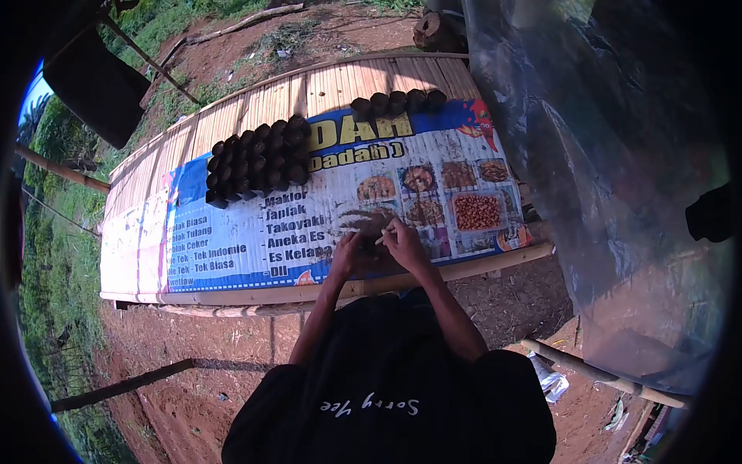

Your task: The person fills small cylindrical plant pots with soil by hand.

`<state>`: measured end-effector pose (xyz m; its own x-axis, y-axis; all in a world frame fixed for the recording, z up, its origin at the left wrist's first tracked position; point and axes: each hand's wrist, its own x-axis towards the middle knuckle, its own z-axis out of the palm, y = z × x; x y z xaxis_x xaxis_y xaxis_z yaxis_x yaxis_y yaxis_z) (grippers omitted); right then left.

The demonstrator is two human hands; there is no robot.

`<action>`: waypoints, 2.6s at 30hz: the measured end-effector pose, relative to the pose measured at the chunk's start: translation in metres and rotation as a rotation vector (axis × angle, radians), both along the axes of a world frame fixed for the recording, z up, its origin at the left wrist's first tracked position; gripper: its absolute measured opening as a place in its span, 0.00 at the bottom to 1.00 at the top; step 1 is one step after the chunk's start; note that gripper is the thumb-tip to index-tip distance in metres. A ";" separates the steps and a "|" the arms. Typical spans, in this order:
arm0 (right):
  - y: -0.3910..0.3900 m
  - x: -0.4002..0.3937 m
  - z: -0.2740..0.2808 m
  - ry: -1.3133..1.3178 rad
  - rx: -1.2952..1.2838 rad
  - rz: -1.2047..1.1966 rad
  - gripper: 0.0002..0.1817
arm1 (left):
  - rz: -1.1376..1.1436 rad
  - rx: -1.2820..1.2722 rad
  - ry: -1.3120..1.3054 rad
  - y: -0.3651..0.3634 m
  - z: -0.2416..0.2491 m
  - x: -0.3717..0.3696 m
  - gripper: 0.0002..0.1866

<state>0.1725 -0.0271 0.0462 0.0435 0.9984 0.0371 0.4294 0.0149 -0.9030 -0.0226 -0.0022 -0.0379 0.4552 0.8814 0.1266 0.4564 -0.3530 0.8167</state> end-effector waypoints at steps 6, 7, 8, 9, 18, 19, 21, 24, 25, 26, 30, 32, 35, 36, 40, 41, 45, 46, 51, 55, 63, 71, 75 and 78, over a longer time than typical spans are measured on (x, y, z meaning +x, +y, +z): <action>0.012 0.041 -0.040 0.082 0.031 -0.334 0.10 | -0.064 0.015 0.049 0.009 0.002 0.003 0.37; 0.014 0.043 -0.038 0.060 0.042 -0.323 0.11 | -0.074 0.003 0.054 0.008 0.006 0.004 0.40; 0.013 0.046 -0.036 -0.035 -0.014 -0.275 0.12 | -0.081 0.039 0.076 0.010 0.007 0.006 0.42; 0.017 0.052 -0.058 -0.082 0.114 -0.212 0.12 | -0.106 0.050 0.072 0.010 0.005 0.007 0.42; 0.004 0.156 -0.066 -0.585 0.072 -0.861 0.21 | -0.046 0.169 0.127 0.015 0.018 0.015 0.37; 0.006 0.174 -0.082 -0.572 0.035 -0.863 0.24 | -0.054 0.171 0.124 0.017 0.020 0.016 0.37; 0.008 0.188 -0.086 -0.563 -0.003 -0.871 0.27 | -0.017 0.177 0.237 0.020 0.021 0.019 0.38; 0.011 0.184 -0.073 -0.620 -0.194 -0.691 0.30 | -0.007 0.226 0.308 0.027 -0.002 0.016 0.38; 0.010 0.185 -0.073 -0.622 -0.195 -0.699 0.30 | 0.003 0.266 0.335 0.030 -0.005 0.018 0.38; 0.011 0.186 -0.072 -0.596 -0.151 -0.638 0.29 | -0.004 0.267 0.331 0.031 -0.009 0.019 0.38; 0.007 0.188 -0.077 -0.585 -0.039 -0.556 0.22 | -0.058 0.129 0.237 0.025 0.027 0.017 0.37; 0.006 0.194 -0.073 -0.593 -0.006 -0.526 0.19 | -0.100 0.109 0.202 0.027 0.026 0.014 0.36; 0.013 0.216 -0.069 -0.505 -0.165 -0.357 0.18 | -0.094 0.137 0.206 0.030 0.019 0.013 0.36; 0.016 0.220 -0.071 -0.388 -0.183 -0.376 0.18 | -0.094 0.136 0.207 0.030 0.021 0.014 0.36; 0.014 0.201 -0.058 -0.562 -0.102 -0.440 0.19 | -0.018 0.068 0.230 0.027 0.024 0.017 0.36; 0.013 0.192 -0.046 -0.562 -0.110 -0.436 0.19 | -0.018 0.037 0.236 0.025 0.023 0.017 0.36; 0.011 0.186 -0.036 -0.502 -0.215 -0.408 0.21 | -0.074 0.061 0.211 0.030 0.024 0.014 0.36; 0.010 0.193 -0.045 -0.489 -0.186 -0.387 0.19 | -0.085 0.073 0.204 0.030 0.023 0.013 0.37; 0.015 0.215 -0.068 -0.525 -0.121 -0.339 0.22 | -0.074 0.070 0.198 0.028 0.025 0.015 0.37; 0.006 0.182 -0.020 -0.596 -0.176 -0.312 0.26 | -0.025 0.068 0.231 0.025 0.020 0.016 0.36; 0.008 0.193 -0.047 -0.656 -0.128 -0.455 0.23 | -0.002 0.061 0.237 0.024 0.018 0.016 0.36; 0.000 0.171 -0.030 -0.566 0.013 -0.127 0.10 | -0.025 0.049 0.239 0.025 0.021 0.016 0.35; 0.007 0.179 -0.040 -0.602 -0.077 -0.330 0.10 | -0.013 0.062 0.216 0.024 0.020 0.015 0.34; 0.010 0.176 -0.043 -0.635 -0.023 -0.363 0.10 | -0.026 0.078 0.234 0.023 0.018 0.014 0.34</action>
